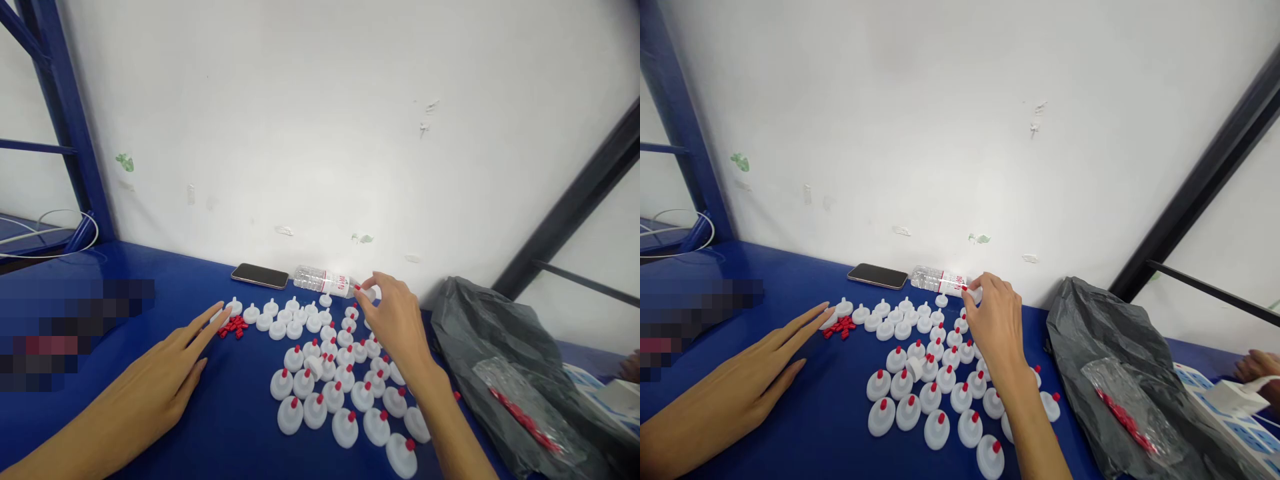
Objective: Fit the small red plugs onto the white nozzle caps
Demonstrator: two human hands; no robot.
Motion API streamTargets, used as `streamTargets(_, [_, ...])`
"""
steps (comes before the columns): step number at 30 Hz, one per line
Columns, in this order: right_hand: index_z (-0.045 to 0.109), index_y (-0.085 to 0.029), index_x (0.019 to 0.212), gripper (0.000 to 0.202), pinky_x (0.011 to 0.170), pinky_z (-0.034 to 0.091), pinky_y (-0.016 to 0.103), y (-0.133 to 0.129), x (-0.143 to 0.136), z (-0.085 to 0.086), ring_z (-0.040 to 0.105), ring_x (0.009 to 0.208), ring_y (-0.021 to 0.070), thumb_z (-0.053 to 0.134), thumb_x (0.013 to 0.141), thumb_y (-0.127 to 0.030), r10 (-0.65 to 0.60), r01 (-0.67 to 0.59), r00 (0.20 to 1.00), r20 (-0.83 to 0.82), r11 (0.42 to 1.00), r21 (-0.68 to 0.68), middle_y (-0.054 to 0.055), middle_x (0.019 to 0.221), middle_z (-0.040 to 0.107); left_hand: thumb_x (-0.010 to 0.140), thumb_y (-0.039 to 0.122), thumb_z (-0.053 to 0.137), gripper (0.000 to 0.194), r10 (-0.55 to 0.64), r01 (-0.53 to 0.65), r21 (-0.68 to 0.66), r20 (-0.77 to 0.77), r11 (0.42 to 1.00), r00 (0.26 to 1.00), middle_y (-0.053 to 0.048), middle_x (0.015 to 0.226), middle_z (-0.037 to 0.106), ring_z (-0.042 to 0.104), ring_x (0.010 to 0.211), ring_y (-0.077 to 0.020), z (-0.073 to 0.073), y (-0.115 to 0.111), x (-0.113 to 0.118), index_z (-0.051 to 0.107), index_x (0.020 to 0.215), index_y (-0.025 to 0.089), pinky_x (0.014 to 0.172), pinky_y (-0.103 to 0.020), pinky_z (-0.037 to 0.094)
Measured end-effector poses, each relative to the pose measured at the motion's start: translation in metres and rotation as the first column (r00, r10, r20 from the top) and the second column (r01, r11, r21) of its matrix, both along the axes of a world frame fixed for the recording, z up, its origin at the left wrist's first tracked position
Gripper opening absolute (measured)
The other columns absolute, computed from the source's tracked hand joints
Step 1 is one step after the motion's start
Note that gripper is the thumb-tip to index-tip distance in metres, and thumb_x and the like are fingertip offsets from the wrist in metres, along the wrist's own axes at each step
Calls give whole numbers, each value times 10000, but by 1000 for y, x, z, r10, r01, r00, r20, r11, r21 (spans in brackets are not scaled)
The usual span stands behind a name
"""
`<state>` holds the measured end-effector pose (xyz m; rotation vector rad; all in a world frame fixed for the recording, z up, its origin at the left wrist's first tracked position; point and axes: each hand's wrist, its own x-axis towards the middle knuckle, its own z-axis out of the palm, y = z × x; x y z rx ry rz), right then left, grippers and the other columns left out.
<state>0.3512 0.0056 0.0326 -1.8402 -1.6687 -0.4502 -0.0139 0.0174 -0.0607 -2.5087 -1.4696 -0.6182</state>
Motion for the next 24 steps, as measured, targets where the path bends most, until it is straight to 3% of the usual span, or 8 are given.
streamTargets(3, [716, -213, 977, 149, 872, 427, 362, 3, 6, -4, 626, 1093, 297, 615, 968, -321, -102, 111, 993, 59, 977, -183, 108, 1125, 708, 1028, 332, 388, 681, -33, 34, 9, -43, 999, 999, 21, 1689, 327, 592, 1361, -276, 2, 0, 0, 107, 1647, 373, 1020, -348, 559])
streamTargets(7, [759, -199, 974, 166, 782, 429, 347, 6, 9, -11, 698, 950, 277, 622, 950, -289, -133, 157, 987, 95, 932, -327, 102, 990, 762, 1032, 334, 387, 663, -36, 38, 36, -62, 999, 997, 28, 1659, 387, 567, 1387, -283, 1, 2, -2, 133, 1643, 381, 1112, -404, 508])
streamTargets(10, [761, -198, 929, 154, 752, 428, 337, 8, 11, -17, 725, 891, 264, 623, 930, -266, -142, 171, 985, 101, 903, -393, 87, 933, 782, 1032, 351, 379, 635, -23, 25, 29, -55, 999, 998, 21, 1644, 416, 588, 1364, -300, -1, 2, -3, 186, 1637, 378, 1086, -432, 530])
streamTargets(19, [739, -214, 967, 132, 658, 403, 283, 11, 14, -24, 735, 866, 221, 628, 897, -209, -126, 153, 988, 89, 869, -471, 68, 956, 784, 1023, 363, 400, 590, -17, 18, -60, 22, 998, 1000, 9, 1637, 428, 566, 1376, -288, 3, 0, -2, 290, 1603, 367, 1068, -405, 529])
streamTargets(24, [732, -209, 1027, 163, 660, 392, 289, 8, 11, -22, 737, 873, 235, 611, 918, -221, -138, 167, 986, 97, 880, -444, 74, 951, 787, 1016, 356, 376, 543, -11, 17, -70, 74, 997, 997, -53, 1588, 477, 604, 1316, -305, 9, -3, 2, 401, 1554, 283, 1006, -399, 555])
